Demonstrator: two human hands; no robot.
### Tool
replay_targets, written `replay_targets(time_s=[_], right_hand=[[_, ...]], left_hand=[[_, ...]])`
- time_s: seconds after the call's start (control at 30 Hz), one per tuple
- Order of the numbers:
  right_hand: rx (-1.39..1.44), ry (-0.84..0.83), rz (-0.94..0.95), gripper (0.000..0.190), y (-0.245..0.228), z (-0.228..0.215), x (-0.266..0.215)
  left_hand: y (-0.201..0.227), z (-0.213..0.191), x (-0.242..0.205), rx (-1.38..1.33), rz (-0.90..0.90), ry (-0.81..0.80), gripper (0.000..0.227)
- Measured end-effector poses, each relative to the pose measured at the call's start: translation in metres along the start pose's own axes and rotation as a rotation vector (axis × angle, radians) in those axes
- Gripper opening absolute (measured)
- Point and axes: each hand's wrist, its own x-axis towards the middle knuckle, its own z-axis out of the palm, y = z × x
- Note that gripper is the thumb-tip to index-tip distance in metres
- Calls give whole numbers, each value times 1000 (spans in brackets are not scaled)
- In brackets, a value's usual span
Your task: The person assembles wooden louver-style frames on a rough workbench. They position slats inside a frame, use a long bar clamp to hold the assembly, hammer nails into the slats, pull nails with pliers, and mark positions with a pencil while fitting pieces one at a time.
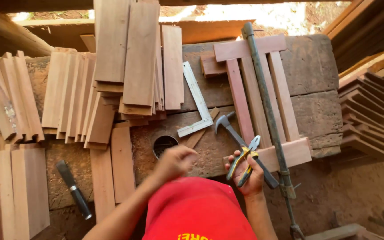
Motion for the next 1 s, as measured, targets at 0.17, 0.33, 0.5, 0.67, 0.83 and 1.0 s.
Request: replay_targets(time_s=[0.17, 0.33, 0.5, 0.67, 0.83, 1.0], right_hand=[[-371, 62, -124, 35, -4, -10, -25], [-957, 312, -181, 28, 17, -76, -39], [-751, 511, 78, 33, 38, -74, -61], [-730, 505, 108, 33, 50, -108, -65], [-755, 421, 126, 36, 54, -146, -62], [-691, 430, 136, 39, 56, -182, -51]], left_hand=[[-130, -61, 26, 515, 99, 361, 18], [-129, -58, 15, 655, 18, 233, 19], [-155, -27, 36, 916, 186, 72, 13], [-156, -15, 57, 932, 200, -34, 13], [-190, -6, 71, 983, 145, -56, 10], [-189, -7, 68, 984, 217, -41, 13]])
